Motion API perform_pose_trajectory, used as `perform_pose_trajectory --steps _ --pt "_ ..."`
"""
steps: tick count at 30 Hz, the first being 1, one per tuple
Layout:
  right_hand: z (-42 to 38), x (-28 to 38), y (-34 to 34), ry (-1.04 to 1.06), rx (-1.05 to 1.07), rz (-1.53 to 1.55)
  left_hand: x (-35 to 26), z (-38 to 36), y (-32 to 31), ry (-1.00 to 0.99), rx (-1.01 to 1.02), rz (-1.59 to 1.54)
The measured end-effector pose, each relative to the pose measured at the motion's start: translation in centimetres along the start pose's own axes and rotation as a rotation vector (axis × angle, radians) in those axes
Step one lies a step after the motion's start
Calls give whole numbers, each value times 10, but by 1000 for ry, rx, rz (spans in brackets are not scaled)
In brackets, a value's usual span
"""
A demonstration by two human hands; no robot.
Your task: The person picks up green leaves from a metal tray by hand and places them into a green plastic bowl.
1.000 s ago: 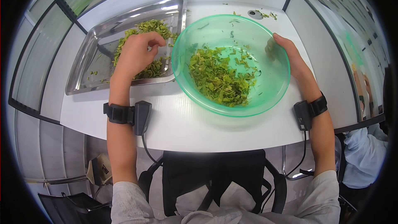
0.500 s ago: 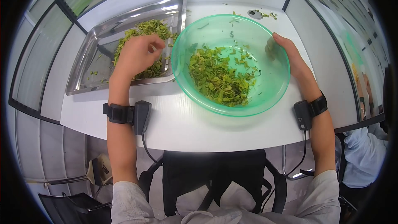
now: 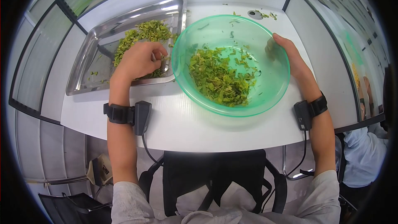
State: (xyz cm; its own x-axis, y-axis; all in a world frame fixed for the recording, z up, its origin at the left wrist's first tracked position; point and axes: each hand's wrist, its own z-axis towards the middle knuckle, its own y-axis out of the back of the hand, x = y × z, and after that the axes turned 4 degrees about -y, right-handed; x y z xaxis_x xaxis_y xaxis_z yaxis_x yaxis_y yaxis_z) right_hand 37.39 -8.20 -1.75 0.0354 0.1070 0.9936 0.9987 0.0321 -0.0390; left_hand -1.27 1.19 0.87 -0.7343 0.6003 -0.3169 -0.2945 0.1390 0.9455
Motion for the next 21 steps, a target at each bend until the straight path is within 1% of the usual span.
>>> perform_pose_trajectory --steps 3,5,6,8,14,17,18,21 --pt "0 1 -1 -12 -25 -4 -1 -1 1 29 -26 2" --pt "1 -1 1 -9 -14 5 -4 -2 3 56 -79 30" --pt "0 0 1 -9 -15 5 -2 -1 3 56 -78 29" --pt "-1 1 -1 -13 -13 9 1 -1 2 17 -138 54" --pt "0 0 1 0 5 0 -1 0 2 60 -166 54" --pt "0 0 2 -1 13 -8 -1 -1 3 64 -158 75" --pt "0 0 1 -1 13 -8 -4 -2 6 67 -94 74" --pt "0 0 0 5 0 -7 5 -1 -1 56 -86 53"
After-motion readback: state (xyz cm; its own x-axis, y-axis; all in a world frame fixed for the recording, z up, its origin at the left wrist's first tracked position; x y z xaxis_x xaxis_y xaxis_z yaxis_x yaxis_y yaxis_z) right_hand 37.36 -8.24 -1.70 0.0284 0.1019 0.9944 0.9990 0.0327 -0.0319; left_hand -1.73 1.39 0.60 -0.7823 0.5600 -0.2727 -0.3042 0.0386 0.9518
